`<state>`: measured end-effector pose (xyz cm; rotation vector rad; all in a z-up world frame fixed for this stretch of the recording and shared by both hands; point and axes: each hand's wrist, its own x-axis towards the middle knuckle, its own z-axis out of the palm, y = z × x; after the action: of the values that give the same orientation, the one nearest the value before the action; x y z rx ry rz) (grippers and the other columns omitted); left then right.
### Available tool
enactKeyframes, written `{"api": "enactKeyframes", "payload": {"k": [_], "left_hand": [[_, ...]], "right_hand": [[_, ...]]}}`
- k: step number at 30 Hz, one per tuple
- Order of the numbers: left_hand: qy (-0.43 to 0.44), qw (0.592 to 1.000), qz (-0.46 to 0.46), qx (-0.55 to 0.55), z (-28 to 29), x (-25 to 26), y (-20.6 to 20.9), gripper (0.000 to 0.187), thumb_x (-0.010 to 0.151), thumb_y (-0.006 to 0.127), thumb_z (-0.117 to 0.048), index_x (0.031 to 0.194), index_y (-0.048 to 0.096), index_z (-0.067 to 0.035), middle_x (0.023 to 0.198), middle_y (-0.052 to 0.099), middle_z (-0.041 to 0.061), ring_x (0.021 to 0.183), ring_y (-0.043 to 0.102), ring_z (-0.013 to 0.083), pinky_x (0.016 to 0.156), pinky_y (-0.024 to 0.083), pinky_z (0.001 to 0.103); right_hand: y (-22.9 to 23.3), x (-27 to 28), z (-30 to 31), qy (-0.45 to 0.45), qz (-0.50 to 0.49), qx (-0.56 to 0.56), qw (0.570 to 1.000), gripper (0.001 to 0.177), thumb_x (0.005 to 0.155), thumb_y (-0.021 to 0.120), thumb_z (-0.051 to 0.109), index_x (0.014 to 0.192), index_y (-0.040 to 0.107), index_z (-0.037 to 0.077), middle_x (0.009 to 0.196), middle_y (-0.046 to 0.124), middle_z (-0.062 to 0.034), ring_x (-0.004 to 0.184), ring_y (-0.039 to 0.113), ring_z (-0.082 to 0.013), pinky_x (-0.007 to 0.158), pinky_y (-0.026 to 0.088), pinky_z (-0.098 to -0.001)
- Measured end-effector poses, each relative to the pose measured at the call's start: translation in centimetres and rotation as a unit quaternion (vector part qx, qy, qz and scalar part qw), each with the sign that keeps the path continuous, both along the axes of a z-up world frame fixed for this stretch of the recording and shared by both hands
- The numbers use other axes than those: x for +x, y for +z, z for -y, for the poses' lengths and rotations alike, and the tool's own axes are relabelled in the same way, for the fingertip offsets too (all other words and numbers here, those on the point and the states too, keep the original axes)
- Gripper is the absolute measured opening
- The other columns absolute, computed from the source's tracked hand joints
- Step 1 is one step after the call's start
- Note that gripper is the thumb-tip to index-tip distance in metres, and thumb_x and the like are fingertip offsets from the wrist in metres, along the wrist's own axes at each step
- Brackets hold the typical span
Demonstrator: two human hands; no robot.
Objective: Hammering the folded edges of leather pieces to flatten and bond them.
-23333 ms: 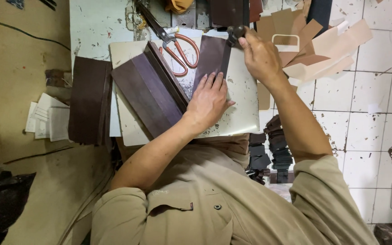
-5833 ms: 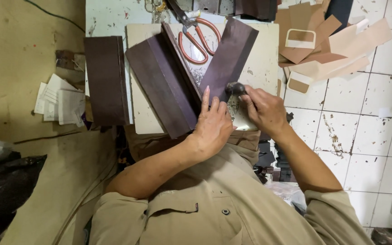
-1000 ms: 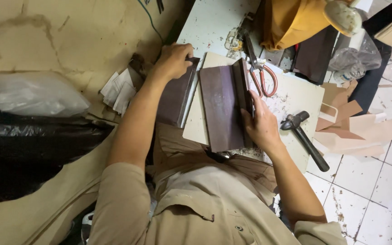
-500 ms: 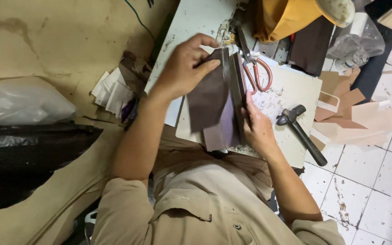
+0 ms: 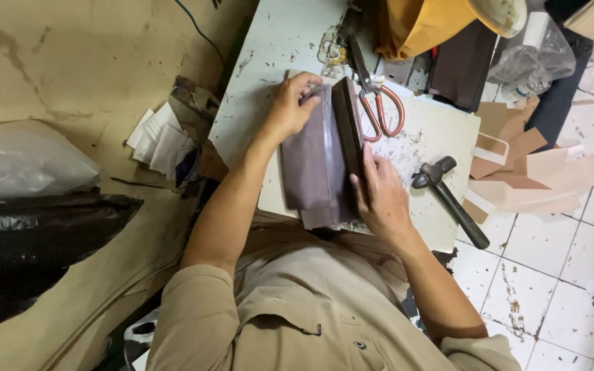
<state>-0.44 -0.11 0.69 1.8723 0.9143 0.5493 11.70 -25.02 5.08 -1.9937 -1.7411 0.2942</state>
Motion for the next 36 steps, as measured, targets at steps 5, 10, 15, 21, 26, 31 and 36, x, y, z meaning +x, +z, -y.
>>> {"api": "enactKeyframes", "payload": {"k": [5,10,15,21,26,31,36], "left_hand": [[0.022,0.998,-0.032,-0.059,2.7,-0.2,2.1,0.026,0.093,0.073,-0.004,0.118,0.067,-0.009,0.115,0.076,0.009,0.101,0.075,0.0209,0.088,0.068,0.025],[0.040,0.997,0.066,-0.009,2.7,-0.1,-0.6,0.029,0.091,0.075,-0.011,0.119,0.067,-0.012,0.125,0.073,0.007,0.107,0.076,0.0251,0.100,0.061,0.043],[0.055,0.996,0.062,0.021,2.9,0.0,-0.3,0.027,0.090,0.075,-0.014,0.116,0.067,-0.014,0.106,0.077,0.006,0.093,0.077,0.0214,0.079,0.066,0.033],[0.071,0.994,0.071,0.045,2.6,0.2,-1.7,0.026,0.091,0.074,-0.016,0.117,0.070,-0.014,0.098,0.077,0.004,0.088,0.075,0.0177,0.075,0.065,0.030],[0.073,0.997,0.023,0.031,2.8,0.0,-1.3,0.027,0.093,0.072,-0.021,0.120,0.070,-0.017,0.102,0.078,0.005,0.091,0.076,0.0187,0.074,0.065,0.031],[0.083,0.994,0.041,0.063,3.0,0.0,-2.0,0.024,0.094,0.073,-0.022,0.117,0.070,-0.015,0.104,0.078,0.005,0.091,0.077,0.0196,0.074,0.066,0.031],[0.090,0.993,0.051,0.060,2.9,0.2,-2.6,0.025,0.093,0.072,-0.023,0.117,0.071,-0.015,0.106,0.079,0.004,0.094,0.076,0.0197,0.077,0.065,0.032]], "right_hand": [[9.1,-2.2,0.9,0.059,-0.038,0.145,0.987,0.036,0.107,0.059,0.019,0.139,0.056,0.003,0.126,0.065,-0.0224,0.109,0.062,-0.0336,0.092,0.048,-0.0446],[18.9,-5.2,2.2,0.390,-0.221,0.257,0.856,0.035,0.110,0.048,0.030,0.102,0.068,0.002,0.082,0.067,-0.0031,0.065,0.064,-0.0154,0.055,0.049,-0.0325],[21.3,-5.8,1.9,0.503,-0.295,0.236,0.777,0.036,0.110,0.042,0.006,0.093,0.069,-0.010,0.084,0.063,-0.0166,0.061,0.054,-0.0257,0.057,0.042,-0.0349],[20.9,-6.1,2.6,0.522,-0.342,0.230,0.746,0.037,0.110,0.035,-0.001,0.074,0.045,-0.002,0.078,0.058,-0.0214,0.056,0.042,-0.0272,0.054,0.033,-0.0364],[20.8,-5.9,2.5,0.508,-0.343,0.215,0.760,0.038,0.108,0.037,-0.002,0.072,0.048,-0.004,0.070,0.048,-0.0176,0.052,0.033,-0.0239,0.052,0.028,-0.0353],[20.7,-5.5,2.5,0.526,-0.348,0.190,0.752,0.038,0.110,0.035,0.000,0.076,0.052,-0.006,0.070,0.044,-0.0168,0.053,0.034,-0.0256,0.053,0.030,-0.0370],[20.4,-5.3,3.1,0.491,-0.310,0.201,0.789,0.036,0.107,0.042,0.000,0.072,0.051,-0.004,0.068,0.036,-0.0128,0.053,0.030,-0.0224,0.052,0.026,-0.0350]]}}
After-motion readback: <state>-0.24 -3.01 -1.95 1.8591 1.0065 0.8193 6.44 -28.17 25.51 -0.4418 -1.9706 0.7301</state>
